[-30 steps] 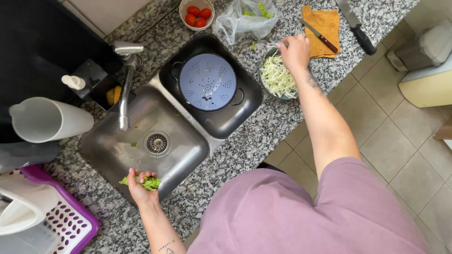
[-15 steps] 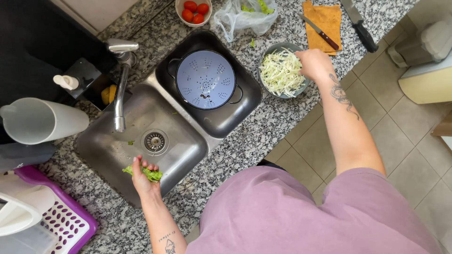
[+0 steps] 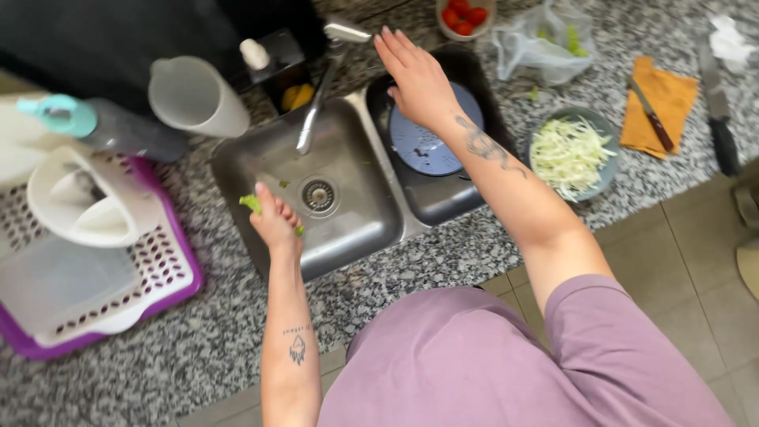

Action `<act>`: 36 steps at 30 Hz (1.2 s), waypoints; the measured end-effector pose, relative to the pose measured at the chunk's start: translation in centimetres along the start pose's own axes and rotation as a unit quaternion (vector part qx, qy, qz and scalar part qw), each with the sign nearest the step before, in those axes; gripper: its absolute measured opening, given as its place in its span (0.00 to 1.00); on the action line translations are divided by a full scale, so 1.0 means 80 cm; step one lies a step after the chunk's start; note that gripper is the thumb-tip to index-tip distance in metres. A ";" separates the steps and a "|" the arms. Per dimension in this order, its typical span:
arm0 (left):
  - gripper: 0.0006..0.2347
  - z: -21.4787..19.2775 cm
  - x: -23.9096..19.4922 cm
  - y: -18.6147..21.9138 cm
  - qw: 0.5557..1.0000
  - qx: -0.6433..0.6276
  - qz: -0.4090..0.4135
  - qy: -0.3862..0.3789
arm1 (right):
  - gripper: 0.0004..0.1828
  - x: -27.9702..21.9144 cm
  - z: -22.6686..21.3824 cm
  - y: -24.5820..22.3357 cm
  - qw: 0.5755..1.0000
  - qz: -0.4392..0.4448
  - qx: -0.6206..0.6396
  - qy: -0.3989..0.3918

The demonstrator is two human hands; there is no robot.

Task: The person washes lettuce leaves under running water in a kitchen sink, tears them into smaller pieces, and places them into a bowl containing shredded cabbage. The person then wipes their hands with a paper towel and disposes of it in a trash bin.

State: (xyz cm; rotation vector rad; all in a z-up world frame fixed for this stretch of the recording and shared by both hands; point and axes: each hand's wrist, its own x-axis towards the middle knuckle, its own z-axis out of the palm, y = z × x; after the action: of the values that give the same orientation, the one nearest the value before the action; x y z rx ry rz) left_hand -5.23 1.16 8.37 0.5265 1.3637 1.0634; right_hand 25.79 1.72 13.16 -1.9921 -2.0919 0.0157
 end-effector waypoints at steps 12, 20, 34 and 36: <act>0.19 0.032 -0.011 0.079 0.992 -0.095 0.065 -0.050 | 0.38 0.053 0.081 -0.016 0.988 -0.025 -0.111 0.107; 0.20 0.033 -0.030 0.085 0.965 -0.249 0.002 -0.087 | 0.30 0.030 0.021 -0.060 0.993 -0.033 -0.048 0.107; 0.15 0.029 -0.046 0.039 0.867 -0.391 -0.102 -0.291 | 0.16 -0.118 -0.049 -0.240 0.848 -0.027 0.497 0.180; 0.16 0.030 -0.058 0.046 0.892 -0.356 -0.081 -0.266 | 0.11 -0.119 -0.070 -0.239 0.893 -0.090 0.371 0.239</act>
State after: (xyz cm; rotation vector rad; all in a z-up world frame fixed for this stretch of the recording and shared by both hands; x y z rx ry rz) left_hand -3.47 -0.38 14.32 0.1249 0.4626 1.0888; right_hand 8.40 -9.77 20.40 -1.1908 -1.5953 0.2282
